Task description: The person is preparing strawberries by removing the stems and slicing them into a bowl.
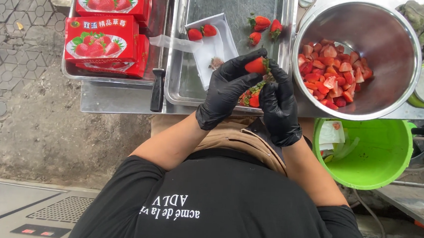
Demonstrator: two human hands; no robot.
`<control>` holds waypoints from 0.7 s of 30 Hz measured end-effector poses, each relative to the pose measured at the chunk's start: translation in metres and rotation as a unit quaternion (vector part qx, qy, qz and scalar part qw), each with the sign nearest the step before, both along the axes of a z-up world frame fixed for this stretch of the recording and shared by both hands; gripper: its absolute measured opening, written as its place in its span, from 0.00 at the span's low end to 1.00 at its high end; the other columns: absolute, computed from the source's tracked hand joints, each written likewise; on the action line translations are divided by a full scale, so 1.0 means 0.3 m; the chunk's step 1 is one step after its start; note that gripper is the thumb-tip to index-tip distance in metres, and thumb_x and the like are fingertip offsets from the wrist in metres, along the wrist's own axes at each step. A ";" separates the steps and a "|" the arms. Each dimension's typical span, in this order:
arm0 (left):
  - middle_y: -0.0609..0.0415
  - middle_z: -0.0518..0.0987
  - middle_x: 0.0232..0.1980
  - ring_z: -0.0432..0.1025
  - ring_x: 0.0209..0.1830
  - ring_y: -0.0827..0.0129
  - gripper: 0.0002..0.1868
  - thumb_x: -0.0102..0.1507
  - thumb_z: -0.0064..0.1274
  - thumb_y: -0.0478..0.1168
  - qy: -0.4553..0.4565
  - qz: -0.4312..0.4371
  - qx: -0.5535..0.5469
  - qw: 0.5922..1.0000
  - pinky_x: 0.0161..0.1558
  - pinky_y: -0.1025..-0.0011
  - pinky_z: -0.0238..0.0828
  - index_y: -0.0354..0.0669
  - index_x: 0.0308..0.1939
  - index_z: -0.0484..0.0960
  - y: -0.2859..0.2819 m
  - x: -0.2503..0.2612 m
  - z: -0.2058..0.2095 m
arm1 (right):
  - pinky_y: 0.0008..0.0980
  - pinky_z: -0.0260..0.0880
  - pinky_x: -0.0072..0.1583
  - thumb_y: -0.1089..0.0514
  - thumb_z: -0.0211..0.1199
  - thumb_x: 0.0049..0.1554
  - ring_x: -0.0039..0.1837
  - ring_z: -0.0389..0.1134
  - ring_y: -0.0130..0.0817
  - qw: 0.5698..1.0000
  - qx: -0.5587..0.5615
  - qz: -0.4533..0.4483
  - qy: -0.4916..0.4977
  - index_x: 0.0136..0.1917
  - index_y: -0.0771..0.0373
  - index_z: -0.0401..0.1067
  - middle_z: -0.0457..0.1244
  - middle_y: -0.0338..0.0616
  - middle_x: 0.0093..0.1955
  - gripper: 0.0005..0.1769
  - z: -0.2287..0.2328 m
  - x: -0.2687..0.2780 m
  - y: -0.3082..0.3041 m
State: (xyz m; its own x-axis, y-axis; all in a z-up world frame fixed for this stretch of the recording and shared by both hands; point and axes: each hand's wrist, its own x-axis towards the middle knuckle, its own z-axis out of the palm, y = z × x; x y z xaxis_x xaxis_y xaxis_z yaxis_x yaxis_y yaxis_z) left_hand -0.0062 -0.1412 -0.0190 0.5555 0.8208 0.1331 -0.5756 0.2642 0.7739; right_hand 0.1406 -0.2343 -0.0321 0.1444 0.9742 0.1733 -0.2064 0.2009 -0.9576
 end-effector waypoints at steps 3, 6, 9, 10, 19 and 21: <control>0.47 0.75 0.72 0.73 0.66 0.68 0.26 0.67 0.57 0.24 0.012 0.005 0.006 1.000 0.68 0.68 0.73 0.33 0.70 0.73 0.004 0.008 -0.032 | 0.18 0.58 0.47 0.60 0.51 0.74 0.44 0.54 0.15 1.000 0.012 -0.025 -0.006 0.80 0.59 0.57 0.56 0.29 0.44 0.23 -0.004 0.004 0.024; 0.47 0.76 0.70 0.73 0.65 0.68 0.25 0.67 0.57 0.25 0.018 0.002 0.005 1.000 0.68 0.68 0.73 0.33 0.69 0.74 0.008 0.017 -0.073 | 0.19 0.58 0.44 0.59 0.52 0.73 0.41 0.55 0.16 0.999 0.001 -0.039 -0.020 0.73 0.58 0.60 0.58 0.30 0.43 0.16 -0.014 0.020 0.055; 0.47 0.77 0.69 0.74 0.65 0.68 0.24 0.68 0.57 0.26 0.025 -0.003 0.006 1.000 0.69 0.67 0.73 0.32 0.68 0.75 0.011 0.023 -0.092 | 0.19 0.55 0.38 0.58 0.52 0.73 0.36 0.56 0.17 0.999 -0.015 -0.050 0.013 0.66 0.56 0.62 0.59 0.32 0.38 0.09 -0.061 0.023 0.071; 0.46 0.77 0.69 0.74 0.65 0.68 0.23 0.68 0.57 0.27 0.034 -0.002 0.013 0.999 0.69 0.68 0.72 0.32 0.68 0.75 0.016 0.026 -0.094 | 0.20 0.54 0.36 0.57 0.52 0.73 0.35 0.56 0.18 0.997 -0.025 -0.060 0.044 0.64 0.55 0.63 0.59 0.32 0.37 0.07 -0.080 0.024 0.078; 0.50 0.74 0.70 0.75 0.58 0.71 0.30 0.70 0.56 0.37 -0.056 -0.128 -0.138 0.981 0.57 0.74 0.75 0.41 0.76 0.66 0.077 -0.072 -0.052 | 0.19 0.51 0.32 0.53 0.53 0.71 0.30 0.52 0.17 0.984 -0.077 -0.088 0.136 0.64 0.54 0.64 0.57 0.31 0.34 0.10 -0.129 0.151 0.054; 0.53 0.72 0.71 0.74 0.59 0.71 0.31 0.69 0.57 0.37 -0.072 -0.141 -0.152 0.976 0.57 0.75 0.74 0.41 0.76 0.65 0.092 -0.080 -0.076 | 0.21 0.56 0.35 0.54 0.53 0.71 0.33 0.55 0.19 0.992 -0.108 -0.064 0.023 0.66 0.59 0.66 0.58 0.32 0.36 0.12 -0.189 0.171 0.045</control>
